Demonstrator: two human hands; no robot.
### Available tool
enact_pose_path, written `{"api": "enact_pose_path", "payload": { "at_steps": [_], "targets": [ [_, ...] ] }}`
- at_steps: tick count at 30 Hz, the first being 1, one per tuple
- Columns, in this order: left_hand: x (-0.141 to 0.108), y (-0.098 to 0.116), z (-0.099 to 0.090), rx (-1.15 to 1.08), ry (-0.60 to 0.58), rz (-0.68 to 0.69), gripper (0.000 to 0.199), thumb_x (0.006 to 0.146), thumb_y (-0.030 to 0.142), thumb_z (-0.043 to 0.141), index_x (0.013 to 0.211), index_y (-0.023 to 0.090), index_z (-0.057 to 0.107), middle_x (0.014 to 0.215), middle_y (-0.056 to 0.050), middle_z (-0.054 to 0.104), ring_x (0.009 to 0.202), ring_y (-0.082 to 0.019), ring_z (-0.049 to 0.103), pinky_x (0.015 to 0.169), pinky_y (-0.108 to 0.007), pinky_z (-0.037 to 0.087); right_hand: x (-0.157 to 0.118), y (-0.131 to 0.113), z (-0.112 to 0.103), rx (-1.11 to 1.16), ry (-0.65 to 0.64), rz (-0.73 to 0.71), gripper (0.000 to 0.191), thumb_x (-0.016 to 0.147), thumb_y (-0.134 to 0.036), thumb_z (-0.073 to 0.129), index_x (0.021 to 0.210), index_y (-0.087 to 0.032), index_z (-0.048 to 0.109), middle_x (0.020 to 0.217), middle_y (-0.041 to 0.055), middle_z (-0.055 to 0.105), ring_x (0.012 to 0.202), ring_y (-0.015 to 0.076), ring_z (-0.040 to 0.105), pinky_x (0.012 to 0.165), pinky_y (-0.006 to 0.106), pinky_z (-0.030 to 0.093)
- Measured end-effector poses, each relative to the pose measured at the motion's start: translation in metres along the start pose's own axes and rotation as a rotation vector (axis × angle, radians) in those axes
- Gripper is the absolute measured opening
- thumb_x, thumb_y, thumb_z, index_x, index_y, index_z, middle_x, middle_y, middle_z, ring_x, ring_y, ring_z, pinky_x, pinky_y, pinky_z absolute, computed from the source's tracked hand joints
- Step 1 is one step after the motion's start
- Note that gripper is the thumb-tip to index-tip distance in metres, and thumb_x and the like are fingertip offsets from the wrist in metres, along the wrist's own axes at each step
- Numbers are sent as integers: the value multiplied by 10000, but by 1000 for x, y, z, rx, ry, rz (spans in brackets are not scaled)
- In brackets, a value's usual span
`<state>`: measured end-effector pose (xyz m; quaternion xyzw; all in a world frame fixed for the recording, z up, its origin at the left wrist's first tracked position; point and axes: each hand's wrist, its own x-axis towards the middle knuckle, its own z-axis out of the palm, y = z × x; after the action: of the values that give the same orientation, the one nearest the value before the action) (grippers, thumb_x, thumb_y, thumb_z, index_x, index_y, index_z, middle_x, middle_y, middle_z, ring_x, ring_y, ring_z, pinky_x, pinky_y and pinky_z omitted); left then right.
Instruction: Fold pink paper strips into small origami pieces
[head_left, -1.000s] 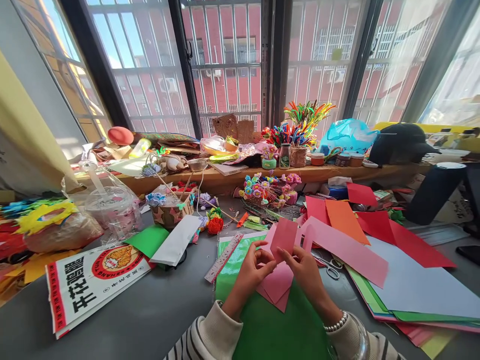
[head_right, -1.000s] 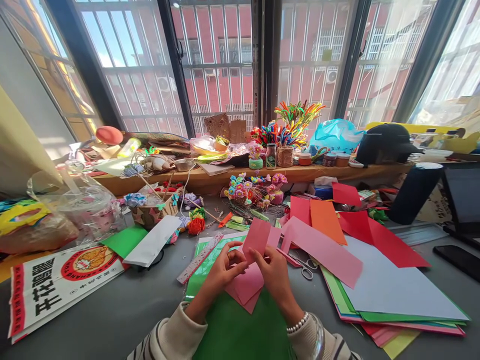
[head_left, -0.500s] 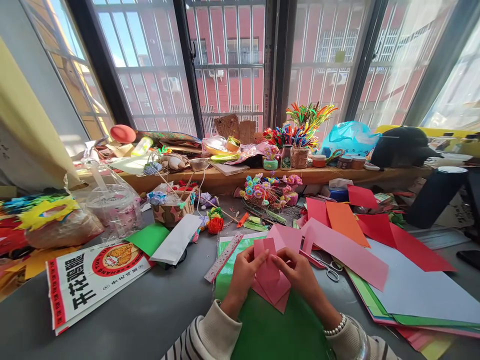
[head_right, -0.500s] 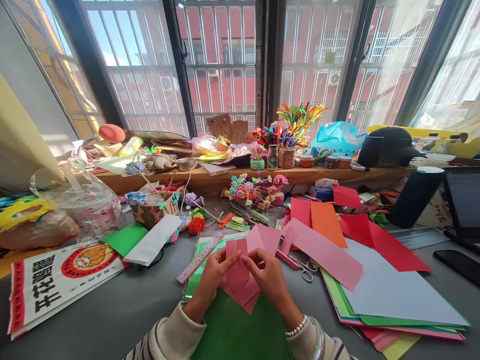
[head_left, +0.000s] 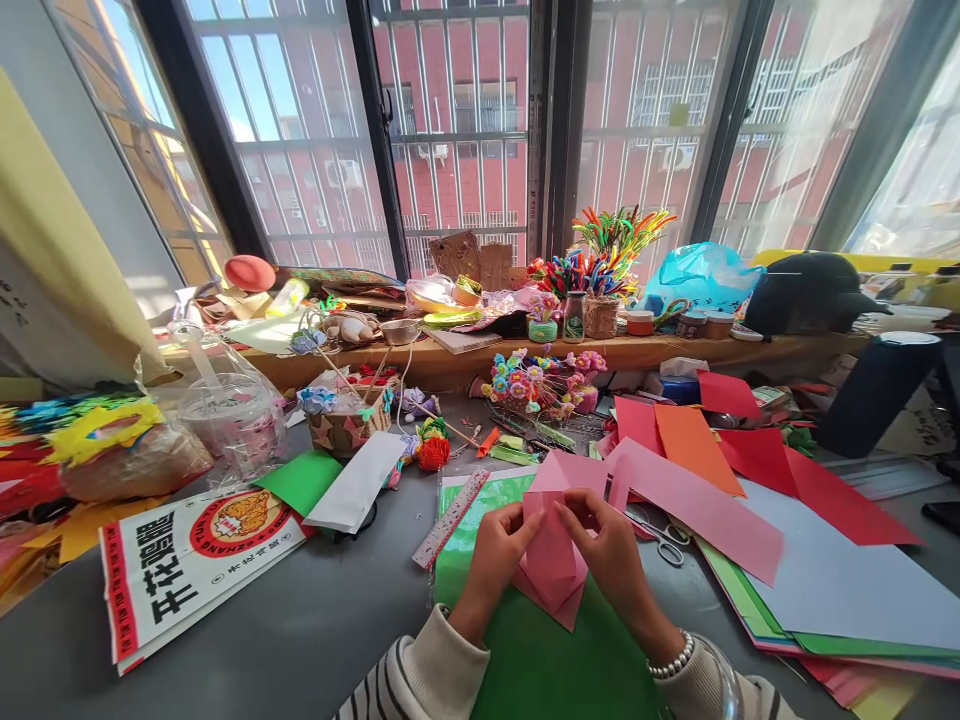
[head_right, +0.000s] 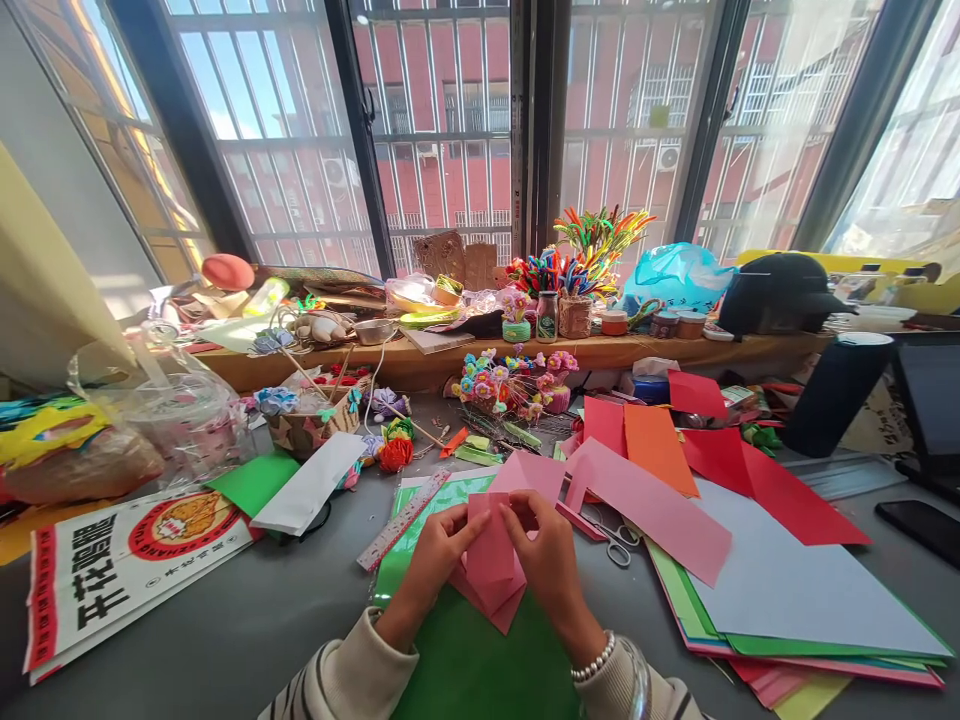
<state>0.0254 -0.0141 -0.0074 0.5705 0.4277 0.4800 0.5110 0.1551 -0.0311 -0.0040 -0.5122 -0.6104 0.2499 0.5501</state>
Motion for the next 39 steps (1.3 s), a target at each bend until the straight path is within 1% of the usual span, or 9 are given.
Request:
{"api": "enact_pose_path", "payload": {
  "at_steps": [4, 7, 11, 16, 20, 23, 29, 34, 39],
  "targets": [
    [0, -1, 1, 42, 0, 25, 279, 639, 394, 563, 554, 128, 569, 488, 28, 439, 482, -86, 379, 444, -199, 302, -1, 0, 0, -73, 45, -40, 204, 760, -332, 457, 798, -155, 551, 714, 52, 627, 624, 158, 586, 589, 262, 475],
    [-1, 0, 2, 36, -1, 35, 284, 678, 391, 528, 580, 127, 568, 510, 26, 432, 494, -83, 367, 450, -197, 293, -3, 2, 0, -173, 55, -194, 166, 784, -263, 433, 814, -162, 561, 742, 54, 621, 648, 150, 578, 607, 263, 474],
    [-2, 3, 1, -24, -22, 20, 293, 681, 412, 516, 604, 135, 575, 535, 18, 455, 503, -91, 375, 453, -203, 304, -4, 6, 0, -282, 76, -427, 184, 797, -192, 404, 854, -186, 579, 758, 54, 619, 703, 158, 580, 624, 272, 478],
    [-2, 5, 1, -31, 10, 27, 277, 675, 398, 531, 574, 141, 558, 527, 26, 435, 500, -88, 358, 451, -202, 301, -3, 9, -2, -335, 70, -582, 214, 796, -145, 406, 903, -205, 581, 791, 54, 630, 747, 161, 585, 656, 280, 487],
    [-2, 6, 2, -15, 31, 41, 254, 677, 379, 535, 577, 147, 548, 566, 20, 454, 534, -95, 374, 477, -201, 322, -4, 8, -3, -349, 38, -633, 227, 793, -122, 417, 938, -200, 572, 810, 59, 623, 764, 161, 574, 665, 281, 484],
    [-2, 7, 2, -3, 58, 50, 247, 692, 369, 523, 575, 151, 530, 562, 26, 432, 540, -94, 368, 499, -203, 329, -4, 8, -3, -368, 5, -656, 227, 792, -112, 421, 943, -188, 572, 811, 67, 615, 771, 166, 565, 670, 289, 482],
    [-2, 5, 2, -10, 36, 43, 248, 705, 374, 504, 607, 147, 526, 579, 23, 416, 554, -95, 359, 502, -208, 321, -4, 10, -3, -417, 11, -689, 226, 795, -109, 422, 946, -189, 571, 809, 67, 607, 764, 166, 556, 666, 294, 481],
    [0, 3, 1, 0, 63, 47, 271, 687, 396, 512, 589, 143, 522, 561, 26, 423, 551, -98, 370, 514, -211, 330, -4, 9, -4, -462, -10, -718, 228, 796, -106, 424, 952, -185, 570, 816, 72, 598, 763, 167, 549, 662, 289, 476],
    [-2, 7, 2, 17, 67, 35, 279, 666, 411, 525, 579, 146, 530, 539, 35, 431, 511, -89, 363, 475, -201, 321, -3, 9, -4, -511, 8, -752, 219, 791, -99, 440, 957, -168, 565, 813, 67, 598, 739, 158, 532, 640, 278, 469]
  ]
}}
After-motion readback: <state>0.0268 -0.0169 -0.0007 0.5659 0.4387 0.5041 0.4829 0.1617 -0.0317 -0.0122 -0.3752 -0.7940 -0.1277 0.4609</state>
